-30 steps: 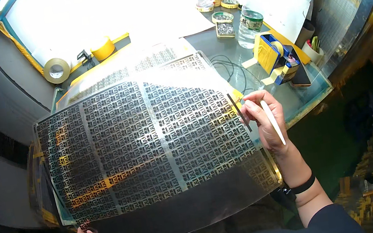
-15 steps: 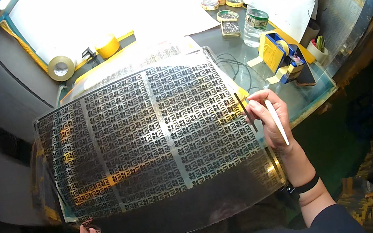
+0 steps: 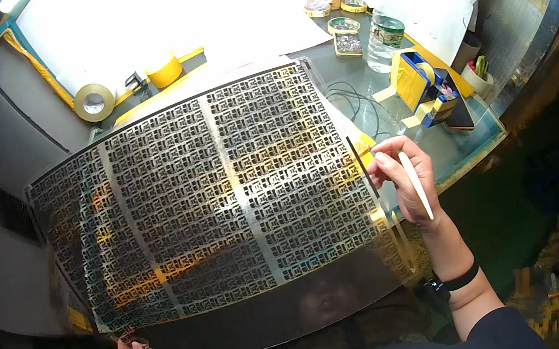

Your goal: Measuring and inspecting a large grid-patterned sheet on a light table using a marking pen and ruler.

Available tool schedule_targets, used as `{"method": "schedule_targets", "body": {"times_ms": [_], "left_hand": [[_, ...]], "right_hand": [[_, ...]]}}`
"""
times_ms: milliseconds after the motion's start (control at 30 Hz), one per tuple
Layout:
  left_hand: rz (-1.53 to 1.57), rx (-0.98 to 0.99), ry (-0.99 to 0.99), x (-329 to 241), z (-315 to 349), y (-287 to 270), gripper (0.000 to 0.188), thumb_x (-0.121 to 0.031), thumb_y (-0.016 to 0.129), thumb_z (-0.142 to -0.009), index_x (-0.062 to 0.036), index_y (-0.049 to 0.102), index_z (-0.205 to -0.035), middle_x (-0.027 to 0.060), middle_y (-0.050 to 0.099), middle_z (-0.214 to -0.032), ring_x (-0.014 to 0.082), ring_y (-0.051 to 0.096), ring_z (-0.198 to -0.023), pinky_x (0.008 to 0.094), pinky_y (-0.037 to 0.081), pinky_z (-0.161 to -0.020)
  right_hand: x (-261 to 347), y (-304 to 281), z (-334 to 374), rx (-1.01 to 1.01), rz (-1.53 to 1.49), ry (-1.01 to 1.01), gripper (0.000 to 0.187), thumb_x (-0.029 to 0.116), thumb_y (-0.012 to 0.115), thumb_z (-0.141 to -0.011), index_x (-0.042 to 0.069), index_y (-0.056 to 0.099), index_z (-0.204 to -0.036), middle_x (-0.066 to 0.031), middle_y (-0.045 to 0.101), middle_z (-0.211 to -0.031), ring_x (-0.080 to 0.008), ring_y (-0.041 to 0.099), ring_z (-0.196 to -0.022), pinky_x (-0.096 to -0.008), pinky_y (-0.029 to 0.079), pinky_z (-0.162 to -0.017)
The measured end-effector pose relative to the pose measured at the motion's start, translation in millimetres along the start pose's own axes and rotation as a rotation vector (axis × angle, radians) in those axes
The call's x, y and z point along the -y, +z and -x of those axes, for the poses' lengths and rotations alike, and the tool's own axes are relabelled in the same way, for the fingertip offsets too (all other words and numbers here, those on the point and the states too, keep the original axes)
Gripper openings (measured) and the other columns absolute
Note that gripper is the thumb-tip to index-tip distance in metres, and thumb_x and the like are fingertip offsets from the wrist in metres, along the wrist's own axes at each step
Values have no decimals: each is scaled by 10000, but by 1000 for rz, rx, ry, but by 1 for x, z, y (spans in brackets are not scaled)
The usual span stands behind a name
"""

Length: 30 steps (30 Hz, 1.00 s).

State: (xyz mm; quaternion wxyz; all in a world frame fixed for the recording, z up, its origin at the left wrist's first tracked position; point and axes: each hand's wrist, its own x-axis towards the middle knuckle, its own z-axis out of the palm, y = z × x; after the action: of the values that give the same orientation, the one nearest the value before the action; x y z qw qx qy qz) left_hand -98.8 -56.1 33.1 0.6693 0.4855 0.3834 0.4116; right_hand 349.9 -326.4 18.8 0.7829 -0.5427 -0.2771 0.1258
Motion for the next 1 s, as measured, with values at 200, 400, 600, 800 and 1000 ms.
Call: {"method": "schedule_targets", "body": {"times_ms": [200, 400, 600, 800, 1000], "left_hand": [[-11, 35, -7, 1, -4, 0, 254, -65, 516, -1001, -110, 566, -1247, 17, 628, -730, 79, 546, -415, 227, 445, -304], [-56, -19, -9, -7, 1, 10, 224, -81, 531, -991, -9, 557, -1201, 55, 614, -736, 110, 522, -409, 207, 404, -323], [-118, 171, -99, -33, -3, 28, 217, -74, 547, -977, -4, 573, -1181, 72, 639, -759, 130, 597, -469, 206, 432, -335], [-25, 237, -84, -40, -3, 20, 218, -74, 570, -972, 7, 599, -1172, 94, 694, -858, 134, 664, -589, 219, 493, -381], [-13, 228, -91, -39, -2, 18, 210, -77, 578, -969, 5, 599, -1160, 94, 698, -845, 135, 652, -553, 218, 485, -374]], "right_hand": [[3, -2, 0, -1, -5, -7, 106, 66, 587, -966, 5, 597, -1053, -76, 685, -848, -94, 610, -704, -239, 507, -645], [-3, 9, -4, 23, -67, -27, 100, 39, 596, -946, 4, 598, -1040, -58, 639, -790, -108, 582, -676, -256, 490, -628], [3, 3, 0, -77, 131, -28, 87, 54, 589, -943, 28, 610, -1023, -32, 621, -789, -86, 572, -696, -226, 461, -640], [4, 9, 2, -82, 56, 58, 77, 68, 580, -954, 37, 608, -1019, 4, 623, -874, -47, 573, -754, -184, 452, -705], [0, 7, -1, -86, 54, 52, 81, 71, 579, -955, 34, 601, -1024, -2, 628, -882, -45, 569, -755, -185, 446, -706]]}}
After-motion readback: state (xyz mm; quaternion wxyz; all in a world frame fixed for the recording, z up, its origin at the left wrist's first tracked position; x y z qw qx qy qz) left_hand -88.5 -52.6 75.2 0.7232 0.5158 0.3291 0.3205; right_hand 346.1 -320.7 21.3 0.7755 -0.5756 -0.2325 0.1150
